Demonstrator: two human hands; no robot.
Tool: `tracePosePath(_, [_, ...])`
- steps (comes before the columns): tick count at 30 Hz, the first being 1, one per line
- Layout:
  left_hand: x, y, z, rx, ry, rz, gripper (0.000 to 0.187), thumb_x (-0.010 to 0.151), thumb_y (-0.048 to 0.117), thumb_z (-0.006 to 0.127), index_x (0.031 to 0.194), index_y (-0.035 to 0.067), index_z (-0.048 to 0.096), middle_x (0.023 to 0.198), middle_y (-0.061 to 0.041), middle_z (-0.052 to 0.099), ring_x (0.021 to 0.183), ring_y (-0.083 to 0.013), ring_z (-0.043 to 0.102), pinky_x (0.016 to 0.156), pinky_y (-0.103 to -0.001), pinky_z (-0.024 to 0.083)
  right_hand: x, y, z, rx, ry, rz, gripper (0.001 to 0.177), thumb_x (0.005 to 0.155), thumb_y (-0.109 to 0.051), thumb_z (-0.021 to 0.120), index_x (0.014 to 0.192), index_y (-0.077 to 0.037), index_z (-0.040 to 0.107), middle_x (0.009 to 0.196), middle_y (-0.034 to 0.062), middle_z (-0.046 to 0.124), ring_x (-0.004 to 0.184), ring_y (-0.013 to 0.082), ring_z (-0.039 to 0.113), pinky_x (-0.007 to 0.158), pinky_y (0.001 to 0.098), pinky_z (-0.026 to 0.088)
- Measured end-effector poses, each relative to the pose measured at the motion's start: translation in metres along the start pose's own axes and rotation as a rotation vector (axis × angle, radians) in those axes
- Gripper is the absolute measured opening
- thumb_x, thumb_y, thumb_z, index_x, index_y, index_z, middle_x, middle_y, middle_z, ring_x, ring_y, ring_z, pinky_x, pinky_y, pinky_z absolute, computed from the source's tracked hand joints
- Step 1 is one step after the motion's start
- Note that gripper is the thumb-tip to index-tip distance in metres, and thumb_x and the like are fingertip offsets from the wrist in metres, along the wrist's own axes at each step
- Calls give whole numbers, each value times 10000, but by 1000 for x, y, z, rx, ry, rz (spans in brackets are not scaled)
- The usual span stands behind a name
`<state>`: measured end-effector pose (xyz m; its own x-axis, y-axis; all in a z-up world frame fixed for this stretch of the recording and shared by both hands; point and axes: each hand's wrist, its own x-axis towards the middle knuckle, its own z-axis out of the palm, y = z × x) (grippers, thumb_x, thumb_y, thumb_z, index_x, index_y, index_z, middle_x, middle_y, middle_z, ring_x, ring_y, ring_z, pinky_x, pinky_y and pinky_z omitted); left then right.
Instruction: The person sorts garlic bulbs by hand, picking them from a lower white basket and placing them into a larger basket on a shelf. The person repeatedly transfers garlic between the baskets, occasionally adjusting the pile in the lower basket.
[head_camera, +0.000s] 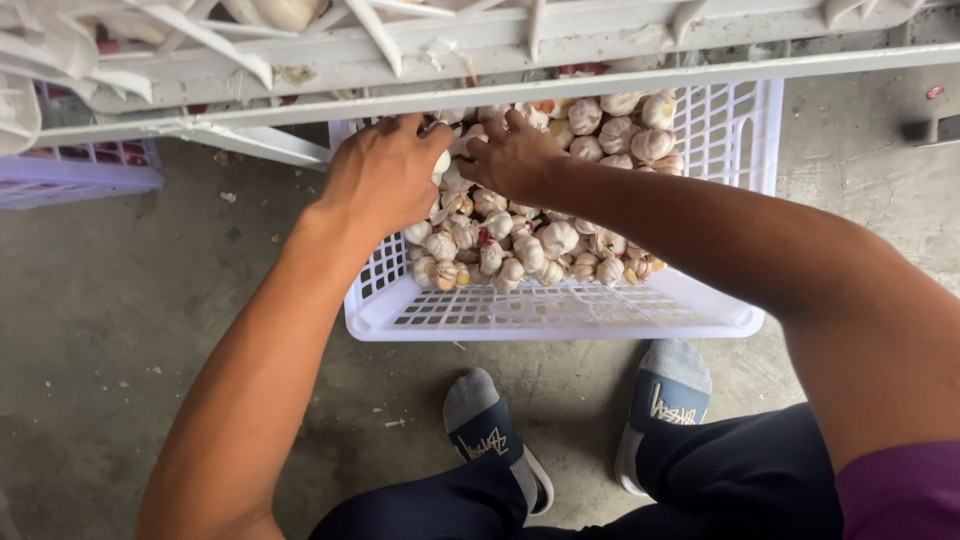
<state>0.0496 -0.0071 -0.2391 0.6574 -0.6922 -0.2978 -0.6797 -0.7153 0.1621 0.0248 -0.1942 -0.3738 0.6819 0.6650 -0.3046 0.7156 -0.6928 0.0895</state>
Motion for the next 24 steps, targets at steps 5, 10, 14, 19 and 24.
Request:
tracePosePath(5, [-26,-9,-7,32,98,131,513,830,-8,647,1335,81,631,1249,-305,605,944,-426,717,788,-508,619,-17,-2,-2,54,73,-3,398,1045,-254,537,1439,-202,537,1314,157,599,1222,332,605,1059,505,480])
tracePosePath(10, [-52,-10,-33,39,323,288,499,823,12,659,1317,83,676,1271,-306,613,930,-404,728,759,-454,639,-54,9,-89,442,-200,170,719,912,-398,621,1528,-123,374,1230,238,604,643,268,733,591,410,593])
tracePosePath(14, [-73,13,-52,-39,414,561,342,894,37,659,1235,11,678,1100,-264,666,832,-318,730,673,-349,643,-78,24,-129,740,-6,94,595,883,-366,633,1371,-36,551,876,142,748,450,218,662,484,355,553])
tracePosePath(19, [-109,43,-98,55,796,710,224,1040,84,710,1263,94,691,1018,-145,673,916,-275,728,840,-368,658,-114,9,-218,855,74,-96,493,805,-383,754,1090,15,698,588,128,685,428,197,646,426,374,538])
tracePosePath(24, [-137,49,-148,156,956,589,269,988,102,761,1248,147,709,1069,-71,693,945,-257,748,867,-380,676,-149,-2,-260,569,-18,-117,297,803,-348,782,859,-59,741,559,36,662,515,172,611,488,339,508])
